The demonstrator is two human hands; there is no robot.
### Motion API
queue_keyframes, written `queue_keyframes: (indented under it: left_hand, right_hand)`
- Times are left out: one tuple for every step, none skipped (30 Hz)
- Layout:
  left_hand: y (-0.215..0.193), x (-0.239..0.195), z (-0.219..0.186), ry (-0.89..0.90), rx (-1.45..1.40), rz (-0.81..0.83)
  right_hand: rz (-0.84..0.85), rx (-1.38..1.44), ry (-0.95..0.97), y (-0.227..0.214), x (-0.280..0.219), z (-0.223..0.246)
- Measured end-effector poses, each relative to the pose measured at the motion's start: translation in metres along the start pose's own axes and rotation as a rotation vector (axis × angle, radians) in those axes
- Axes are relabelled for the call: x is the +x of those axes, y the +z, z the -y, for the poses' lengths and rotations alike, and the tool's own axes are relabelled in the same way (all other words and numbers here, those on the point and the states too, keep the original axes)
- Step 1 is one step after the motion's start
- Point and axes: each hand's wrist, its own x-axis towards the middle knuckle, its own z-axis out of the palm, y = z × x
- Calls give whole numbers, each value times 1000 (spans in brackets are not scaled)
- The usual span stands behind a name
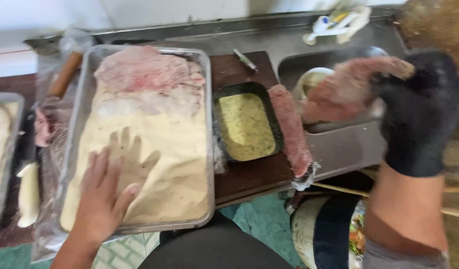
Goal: Breading thin slices of meat by dipping them in egg wash and coating them with breadcrumbs.
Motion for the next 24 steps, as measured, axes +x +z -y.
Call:
queue_keyframes:
  left_hand:
    - [-8, -10, -1, -29, -2, -15]
    - [-8, -12, -1, -26, -9, -13]
    - [-10, -17, -1, -60, -20, -39]
    - [-12, -21, 1, -94, -31, -66]
    - [-14, -23, -1, -107, -28, -73]
    - [-15, -25, -2, -96, -21, -66]
    - [-17, -29, -4, -88, -14, -53]
    - [-19, -32, -7, -106, -10, -54]
    - [-21, -33, -8, -112, -25, -55]
    - [-23, -34, -11, -117, -40, -56]
    - [-23, -35, -11, -123, -38, -61]
    - [-23, -35, -11, -125, -38, -54]
    - [-23, -37, -11, -130, -38, -45]
    - [-23, -38, -11, -137, -35, -49]
    - [-23, -40, -12, -134, -35, -50]
    - [-23, -42, -12, -132, -35, -50]
    - [-22, -42, -12, -135, -35, -50]
    - [-22, -42, -13, -142, -46, -40]
    - [-22, -42, -13, -150, -58, -31]
    - [-23, -41, -15, -154, -58, -32]
    - [-23, -40, -17, -176, -63, -13]
    - [-24, -40, -19, -199, -69, 6]
    - [-24, -38, -19, -199, -71, 6]
    - [-24, -37, -20, -209, -74, 14]
  right_hand:
    - [10, 52, -144, 19, 3, 17]
    - [8, 44, -142, 26, 5, 21]
    - [11, 134, -79, 38, 10, 22]
    - [14, 223, -15, 51, 16, 24]
    - [27, 230, -18, 64, 17, 13]
    - [93, 297, 32, 78, 17, 2]
    - [161, 364, 89, 91, 16, -9]
    - [177, 372, 93, 112, 17, -27]
    - [289, 359, 102, 133, 19, -44]
    - [402, 345, 110, 154, 21, -61]
    - [408, 348, 106, 174, 14, -77]
    - [419, 143, 98, 193, 8, -93]
    - [429, -61, 90, 213, 0, -109]
    - [436, -57, 87, 223, 0, -116]
    - [468, -169, 33, 231, -1, -124]
    - [499, -281, -22, 240, -3, -132]
    - [503, -280, -22, 243, -1, -134]
    - [547, -333, -51, 245, 0, -135]
    - [591, -386, -81, 248, 3, -137]
    - [595, -385, -82, 248, 2, -138]
    - [584, -440, -123, 248, 2, -139]
    - [573, -495, -165, 248, 2, -140]
    - [573, -497, -165, 244, -2, -123]
    - [501, -593, -226, 241, -5, -107]
